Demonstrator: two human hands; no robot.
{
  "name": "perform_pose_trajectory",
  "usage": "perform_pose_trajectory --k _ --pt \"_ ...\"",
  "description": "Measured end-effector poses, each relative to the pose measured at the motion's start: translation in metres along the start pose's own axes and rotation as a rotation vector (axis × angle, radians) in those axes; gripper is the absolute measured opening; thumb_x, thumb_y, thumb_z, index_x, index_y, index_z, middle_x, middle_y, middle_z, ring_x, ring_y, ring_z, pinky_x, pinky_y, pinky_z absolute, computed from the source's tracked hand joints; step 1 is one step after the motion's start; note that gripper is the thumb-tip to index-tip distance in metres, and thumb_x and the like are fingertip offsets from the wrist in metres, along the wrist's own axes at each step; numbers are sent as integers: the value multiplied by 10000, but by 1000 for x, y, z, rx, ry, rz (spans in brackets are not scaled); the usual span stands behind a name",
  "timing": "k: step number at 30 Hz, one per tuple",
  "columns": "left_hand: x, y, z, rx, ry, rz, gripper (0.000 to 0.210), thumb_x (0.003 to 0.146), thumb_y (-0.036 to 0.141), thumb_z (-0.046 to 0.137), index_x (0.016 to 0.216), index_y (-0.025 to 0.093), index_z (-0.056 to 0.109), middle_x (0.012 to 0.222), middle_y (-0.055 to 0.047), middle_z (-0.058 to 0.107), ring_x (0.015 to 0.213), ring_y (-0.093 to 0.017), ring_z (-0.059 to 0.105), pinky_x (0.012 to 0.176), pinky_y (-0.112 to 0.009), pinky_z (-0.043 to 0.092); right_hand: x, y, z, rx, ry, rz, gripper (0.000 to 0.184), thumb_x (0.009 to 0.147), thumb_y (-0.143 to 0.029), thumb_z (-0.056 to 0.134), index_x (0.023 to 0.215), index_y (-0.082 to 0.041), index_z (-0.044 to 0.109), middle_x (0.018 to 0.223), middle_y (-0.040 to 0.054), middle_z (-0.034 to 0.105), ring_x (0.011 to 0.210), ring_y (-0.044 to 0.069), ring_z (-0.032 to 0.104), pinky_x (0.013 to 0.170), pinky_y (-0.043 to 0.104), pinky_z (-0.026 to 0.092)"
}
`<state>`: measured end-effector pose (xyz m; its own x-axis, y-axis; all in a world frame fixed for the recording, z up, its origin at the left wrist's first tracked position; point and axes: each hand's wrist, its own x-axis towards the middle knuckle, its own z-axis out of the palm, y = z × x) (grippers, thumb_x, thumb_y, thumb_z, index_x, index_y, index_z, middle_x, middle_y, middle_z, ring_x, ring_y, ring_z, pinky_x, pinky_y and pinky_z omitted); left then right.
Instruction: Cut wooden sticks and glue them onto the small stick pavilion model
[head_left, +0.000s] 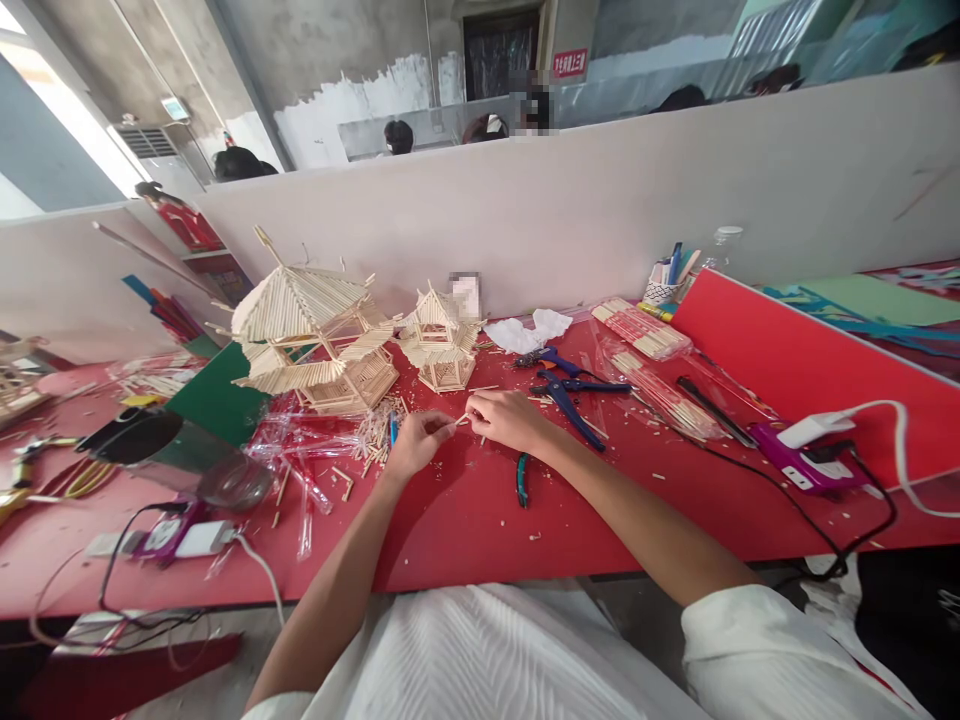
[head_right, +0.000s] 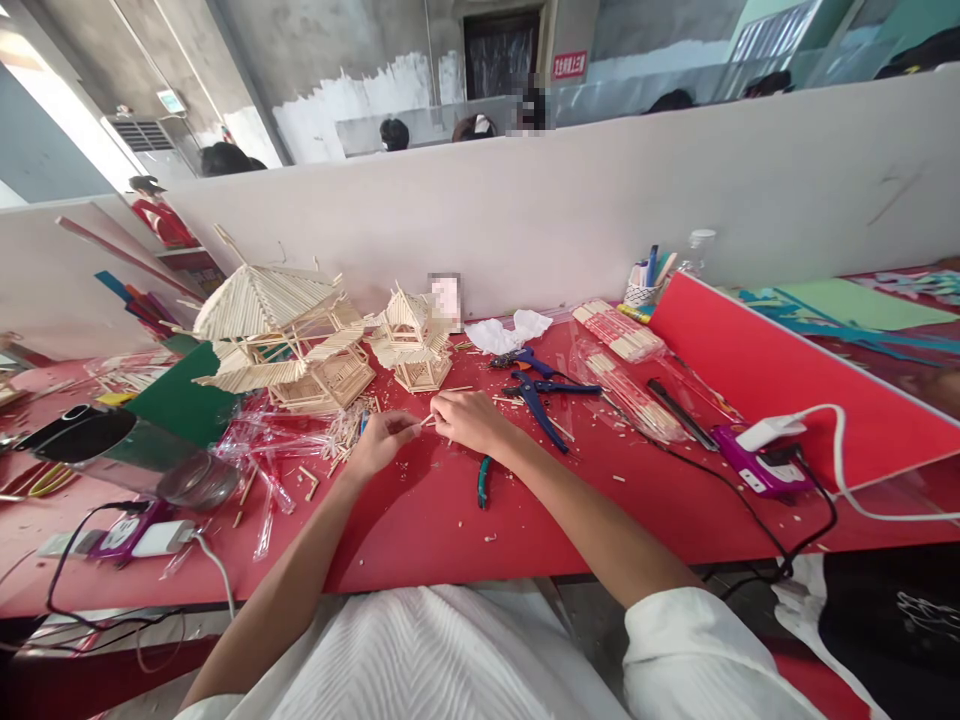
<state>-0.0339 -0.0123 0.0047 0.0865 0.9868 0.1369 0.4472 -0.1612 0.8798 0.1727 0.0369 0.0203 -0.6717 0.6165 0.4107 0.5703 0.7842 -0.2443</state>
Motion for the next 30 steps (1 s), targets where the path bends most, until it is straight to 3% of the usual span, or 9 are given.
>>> perform_pose_trajectory --k 11,18,25,30 --pt "0 6 5 -22 50 -59 301 746 437 668 746 140 717 645 -33 643 585 -142 519 566 -278 361 3 -1 -3 125 -28 149 46 832 -157 640 830 -202 651 782 -2 697 772 152 607 633 250 304" --pt "0 1 3 -3 31 -34 289 769 422 658 766 141 723 692 -59 683 628 -161 570 576 -280 421 4 2 -4 208 -35 99 48 885 -175 643 885 -189 689 863 30 727 817 153 632 706 241 379" --pt "1 1 0 81 21 -1 259 790 375 638 774 141 749 688 -31 682 640 -153 566 598 -265 415 4 -2 -9 123 -72 87 69 875 -163 635 848 -193 691 840 19 717 760 142 596 634 238 309" --pt "0 -1 -2 279 38 25 208 811 321 608 783 168 747 694 -17 691 623 -148 566 616 -262 409 4 -4 -9 61 -126 108 55 832 -161 655 807 -201 684 793 4 711 682 138 569 587 256 249"
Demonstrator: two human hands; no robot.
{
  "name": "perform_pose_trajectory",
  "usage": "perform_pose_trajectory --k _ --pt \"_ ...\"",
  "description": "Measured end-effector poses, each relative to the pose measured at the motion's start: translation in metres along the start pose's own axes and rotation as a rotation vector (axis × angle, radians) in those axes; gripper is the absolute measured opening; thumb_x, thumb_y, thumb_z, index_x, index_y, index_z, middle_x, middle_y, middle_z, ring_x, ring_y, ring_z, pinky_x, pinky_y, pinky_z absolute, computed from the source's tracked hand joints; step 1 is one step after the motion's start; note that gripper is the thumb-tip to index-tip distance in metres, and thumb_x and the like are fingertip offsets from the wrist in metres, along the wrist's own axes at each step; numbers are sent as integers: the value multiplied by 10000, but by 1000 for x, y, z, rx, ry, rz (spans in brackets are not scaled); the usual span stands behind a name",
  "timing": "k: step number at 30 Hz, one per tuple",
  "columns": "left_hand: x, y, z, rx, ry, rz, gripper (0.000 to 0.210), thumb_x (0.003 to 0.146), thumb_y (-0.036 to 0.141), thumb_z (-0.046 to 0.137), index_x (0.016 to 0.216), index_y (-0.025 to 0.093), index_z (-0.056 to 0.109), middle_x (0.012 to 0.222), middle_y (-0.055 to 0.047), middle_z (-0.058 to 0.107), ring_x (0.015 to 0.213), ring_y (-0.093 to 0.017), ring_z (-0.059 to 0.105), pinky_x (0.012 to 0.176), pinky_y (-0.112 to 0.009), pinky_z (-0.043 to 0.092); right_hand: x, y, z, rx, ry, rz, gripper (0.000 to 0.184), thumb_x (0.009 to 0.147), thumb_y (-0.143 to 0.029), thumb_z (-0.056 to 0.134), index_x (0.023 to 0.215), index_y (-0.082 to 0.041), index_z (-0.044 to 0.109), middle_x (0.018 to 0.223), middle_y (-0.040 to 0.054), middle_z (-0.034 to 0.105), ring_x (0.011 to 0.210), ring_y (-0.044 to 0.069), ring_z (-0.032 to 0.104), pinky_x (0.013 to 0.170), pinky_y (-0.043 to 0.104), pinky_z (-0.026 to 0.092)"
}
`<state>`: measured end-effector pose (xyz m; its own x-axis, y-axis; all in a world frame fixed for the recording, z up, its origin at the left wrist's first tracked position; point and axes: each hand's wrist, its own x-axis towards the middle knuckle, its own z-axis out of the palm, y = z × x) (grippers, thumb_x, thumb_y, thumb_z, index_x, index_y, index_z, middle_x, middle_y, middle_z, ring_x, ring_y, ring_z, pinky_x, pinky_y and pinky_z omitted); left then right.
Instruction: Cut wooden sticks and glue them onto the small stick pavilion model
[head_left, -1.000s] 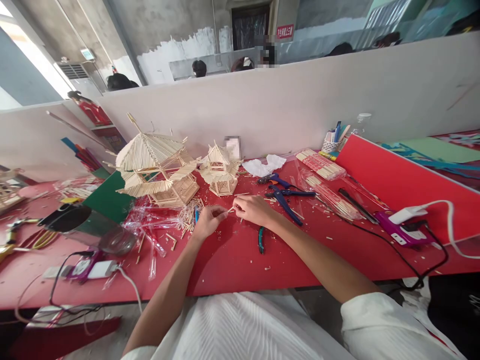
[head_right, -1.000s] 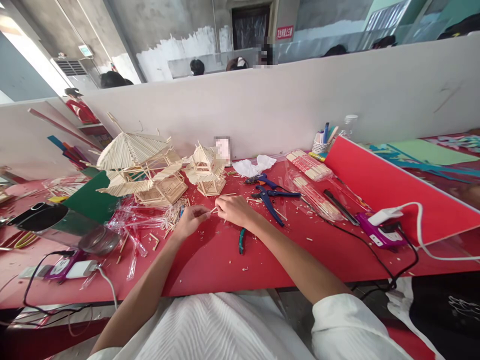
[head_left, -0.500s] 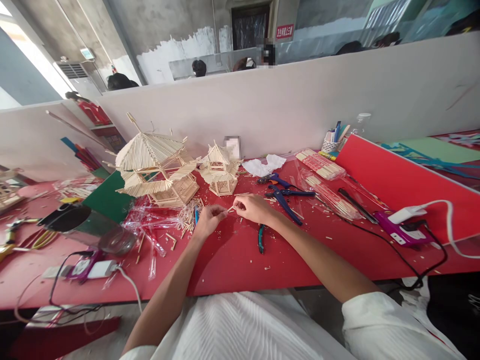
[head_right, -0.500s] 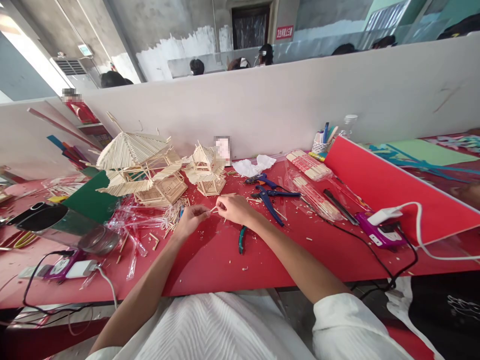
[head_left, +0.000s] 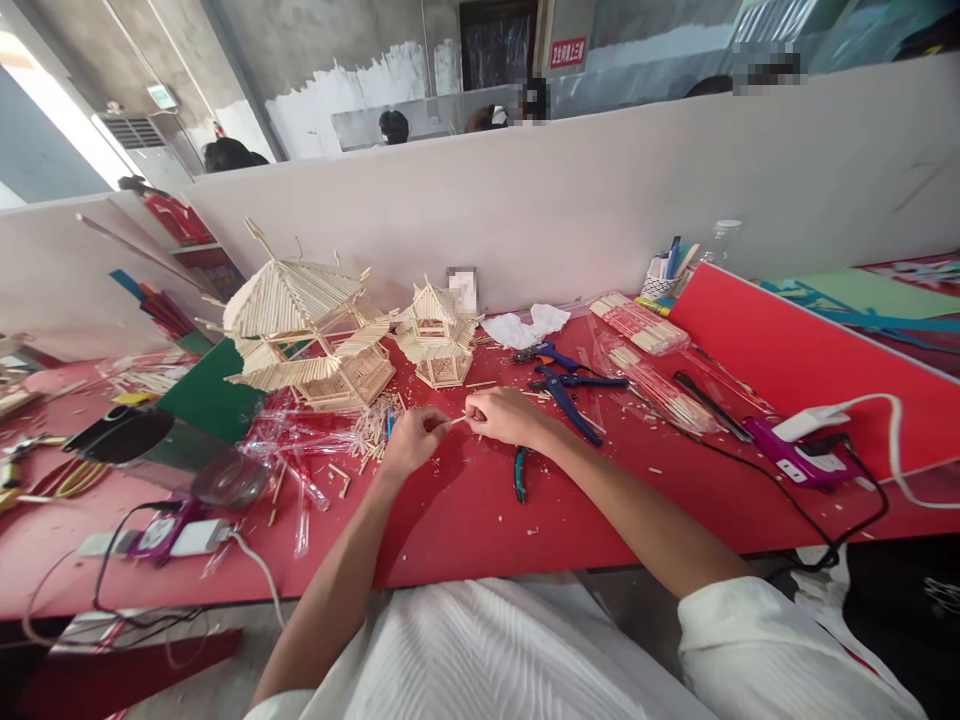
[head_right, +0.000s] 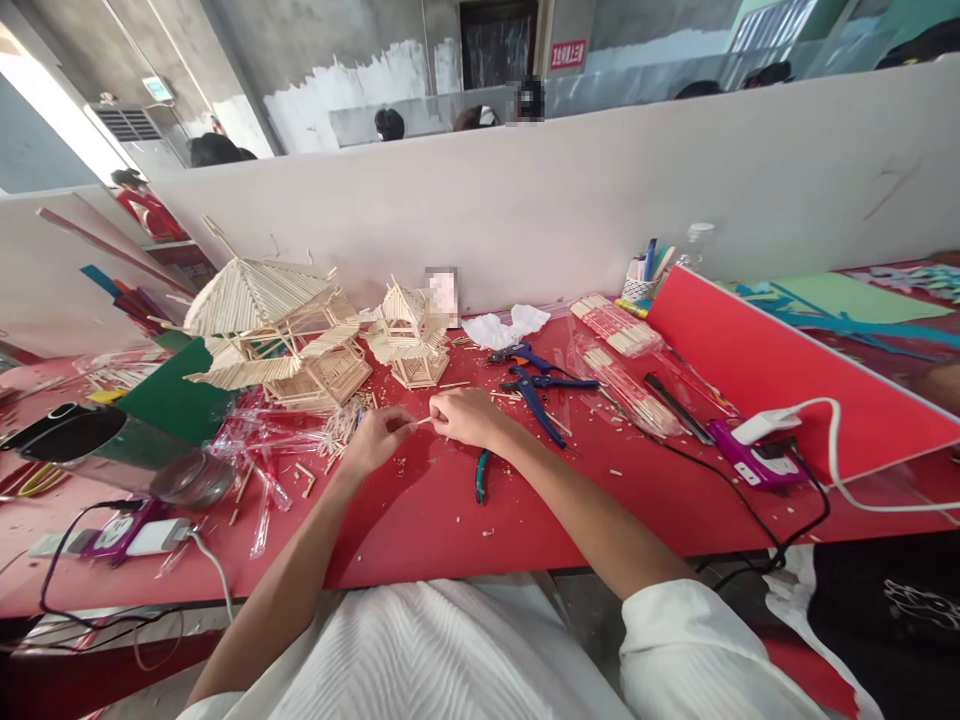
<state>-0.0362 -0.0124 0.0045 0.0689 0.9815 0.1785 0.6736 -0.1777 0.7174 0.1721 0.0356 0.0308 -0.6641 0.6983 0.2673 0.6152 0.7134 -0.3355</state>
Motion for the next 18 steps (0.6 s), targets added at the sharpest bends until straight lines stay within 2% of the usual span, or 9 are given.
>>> perform_pose_trajectory --k 4,6,9,13,18 --pt "0 -9 -13 124 72 33 147 791 262 612 786 189 740 760 -38 732 667 -167 607 633 -266 429 0 9 -5 4 19 25 87 818 -140 650 754 -195 669 761 0 695 640 127 553 572 256 255" --pt "-1 -13 -21 95 91 21 178 813 302 605 816 184 738 761 -45 735 667 -172 614 625 -269 436 0 13 -8 54 48 41 94 845 -184 652 755 -197 678 758 -1 698 646 128 562 586 249 287" --pt "-1 -11 -28 10 96 7 221 825 354 607 824 172 732 732 -44 721 648 -168 612 608 -267 439 0 14 -7 134 80 -13 137 910 -217 610 829 -200 720 848 22 732 734 141 613 657 245 357" --pt "-3 -1 -24 -95 50 9 259 822 399 628 814 161 730 672 -21 681 592 -142 564 572 -253 416 1 6 2 229 87 -51 145 934 -189 593 971 -194 733 923 44 746 829 152 646 735 248 407" --pt "-5 5 -17 -196 -9 14 301 812 440 659 794 147 720 623 9 611 574 -115 496 548 -237 365 4 -1 10 287 139 -41 92 935 -245 644 946 -180 709 888 34 724 779 139 618 729 245 404"
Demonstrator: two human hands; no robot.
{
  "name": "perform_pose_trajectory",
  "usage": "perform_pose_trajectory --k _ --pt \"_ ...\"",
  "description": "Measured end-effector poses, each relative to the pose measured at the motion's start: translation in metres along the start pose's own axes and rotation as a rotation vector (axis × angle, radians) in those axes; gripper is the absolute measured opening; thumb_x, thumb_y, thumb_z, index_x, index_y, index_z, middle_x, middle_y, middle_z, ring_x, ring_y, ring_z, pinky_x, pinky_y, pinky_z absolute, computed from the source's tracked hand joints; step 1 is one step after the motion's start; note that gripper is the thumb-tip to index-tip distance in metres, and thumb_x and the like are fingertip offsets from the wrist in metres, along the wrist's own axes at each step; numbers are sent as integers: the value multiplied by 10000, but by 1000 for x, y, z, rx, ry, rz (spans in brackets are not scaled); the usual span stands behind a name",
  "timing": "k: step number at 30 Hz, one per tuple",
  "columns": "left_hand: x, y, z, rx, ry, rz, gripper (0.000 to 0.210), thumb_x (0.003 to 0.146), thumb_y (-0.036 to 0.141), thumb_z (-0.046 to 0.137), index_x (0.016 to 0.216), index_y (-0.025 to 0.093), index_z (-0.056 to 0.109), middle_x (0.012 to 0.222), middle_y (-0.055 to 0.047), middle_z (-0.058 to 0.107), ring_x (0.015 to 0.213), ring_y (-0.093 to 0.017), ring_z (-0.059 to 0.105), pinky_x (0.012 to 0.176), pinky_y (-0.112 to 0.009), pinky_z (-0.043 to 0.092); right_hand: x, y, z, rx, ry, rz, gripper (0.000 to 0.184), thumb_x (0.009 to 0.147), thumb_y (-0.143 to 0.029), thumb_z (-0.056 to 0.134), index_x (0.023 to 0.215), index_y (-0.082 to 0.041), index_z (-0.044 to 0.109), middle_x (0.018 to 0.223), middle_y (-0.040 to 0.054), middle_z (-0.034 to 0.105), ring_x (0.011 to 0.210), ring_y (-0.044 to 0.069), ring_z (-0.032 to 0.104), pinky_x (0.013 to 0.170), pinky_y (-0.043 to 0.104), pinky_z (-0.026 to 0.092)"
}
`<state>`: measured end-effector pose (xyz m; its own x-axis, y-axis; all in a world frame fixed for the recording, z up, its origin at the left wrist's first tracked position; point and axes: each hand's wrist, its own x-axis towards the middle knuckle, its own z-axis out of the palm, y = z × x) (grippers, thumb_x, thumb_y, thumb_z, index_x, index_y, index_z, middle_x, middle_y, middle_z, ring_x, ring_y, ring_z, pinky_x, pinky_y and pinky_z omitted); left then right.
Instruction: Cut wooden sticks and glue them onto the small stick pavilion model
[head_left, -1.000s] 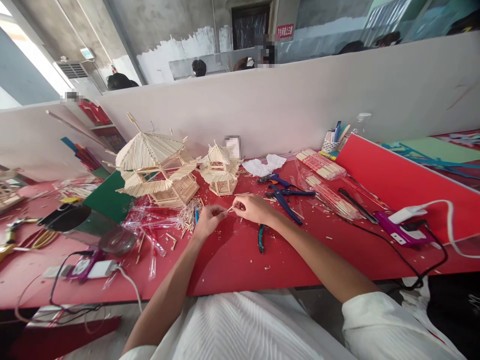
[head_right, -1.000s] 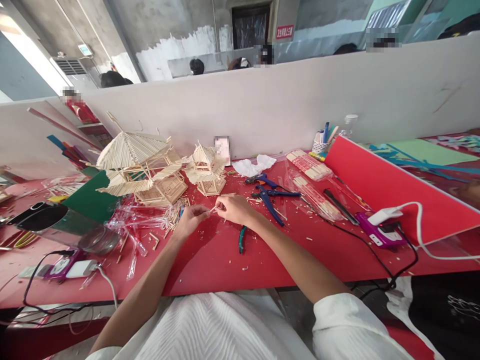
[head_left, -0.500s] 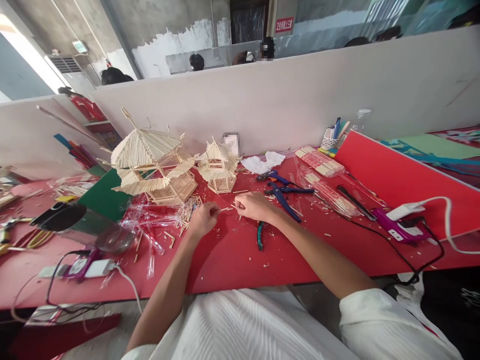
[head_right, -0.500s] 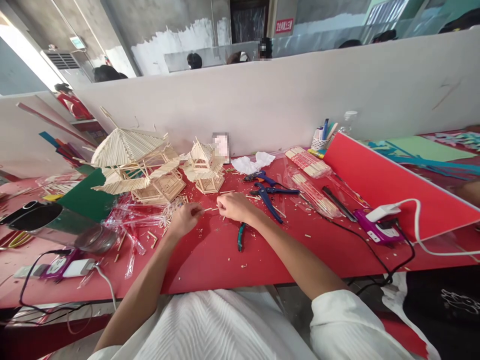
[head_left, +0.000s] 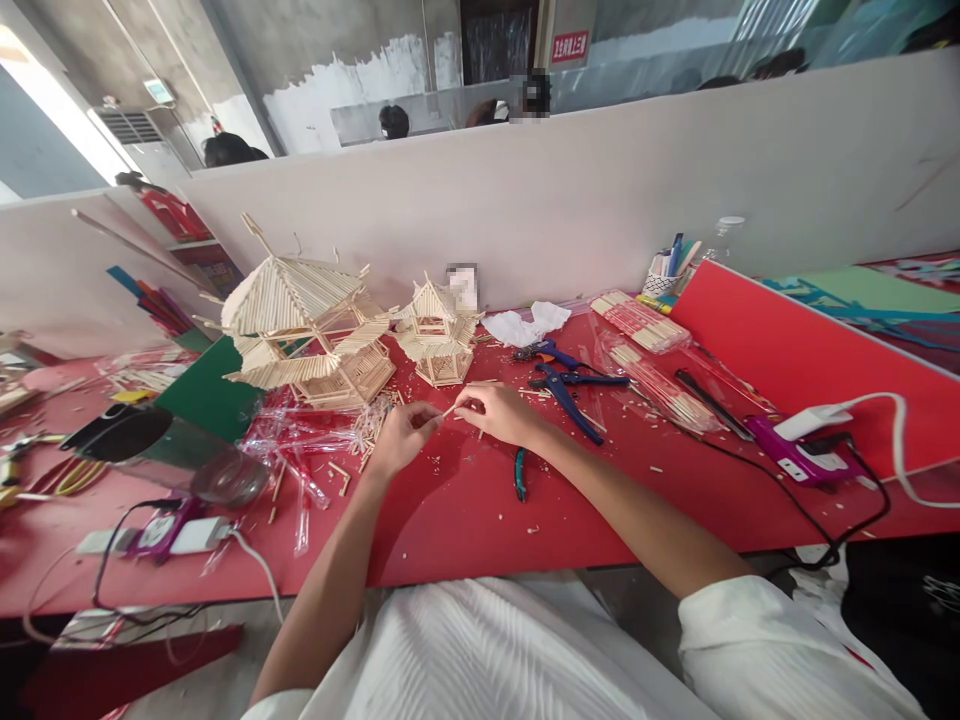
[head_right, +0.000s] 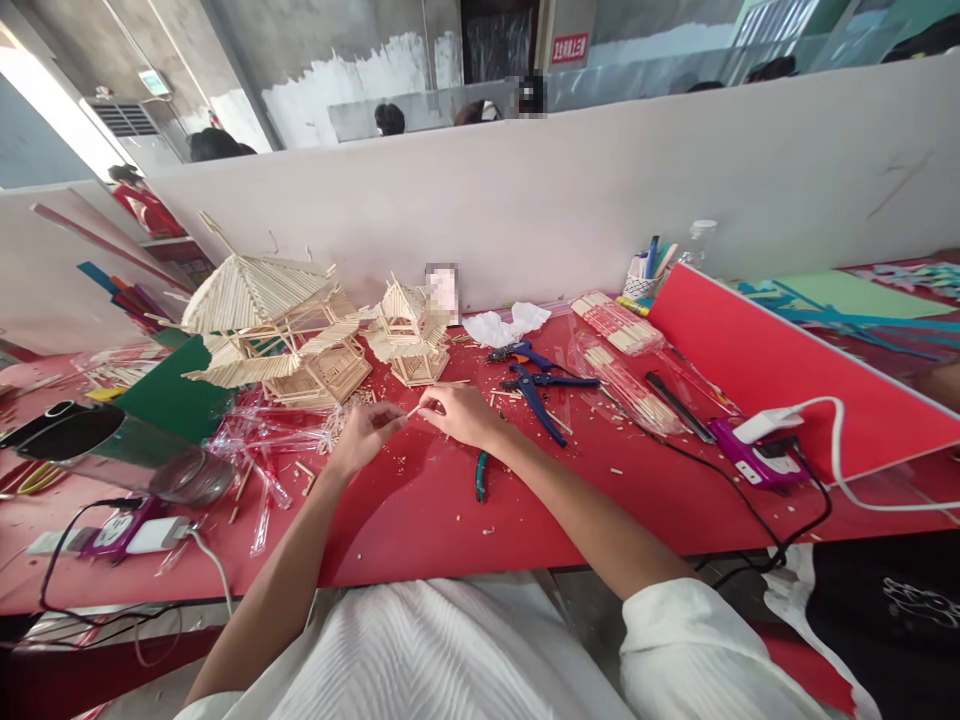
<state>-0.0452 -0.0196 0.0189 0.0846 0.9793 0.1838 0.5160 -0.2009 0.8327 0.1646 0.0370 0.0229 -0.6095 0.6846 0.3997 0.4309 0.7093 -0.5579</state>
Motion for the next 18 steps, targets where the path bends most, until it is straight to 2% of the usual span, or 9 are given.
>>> perform_pose_trajectory --k 6,12,18 --pt "0 0 -3 -55 -61 -28 277 795 418 673 802 147 728 659 1 641 602 -127 521 563 -242 381 -1 -2 -1 -89 7 -57 113 958 -203 588 911 -180 688 856 25 687 750 133 574 699 238 362" --pt "0 -1 -6 -95 -106 -67 247 762 389 683 804 155 750 711 -28 697 665 -159 587 609 -258 435 -4 -6 -3 -120 -2 -101 109 888 -128 571 860 -190 656 845 7 668 722 123 549 674 232 340" --pt "0 -1 -6 -80 -144 -68 247 770 396 672 771 160 745 670 -20 675 612 -143 562 585 -257 427 -3 -5 -9 -139 44 -57 103 874 -129 583 834 -189 657 836 5 677 700 120 557 665 231 349"
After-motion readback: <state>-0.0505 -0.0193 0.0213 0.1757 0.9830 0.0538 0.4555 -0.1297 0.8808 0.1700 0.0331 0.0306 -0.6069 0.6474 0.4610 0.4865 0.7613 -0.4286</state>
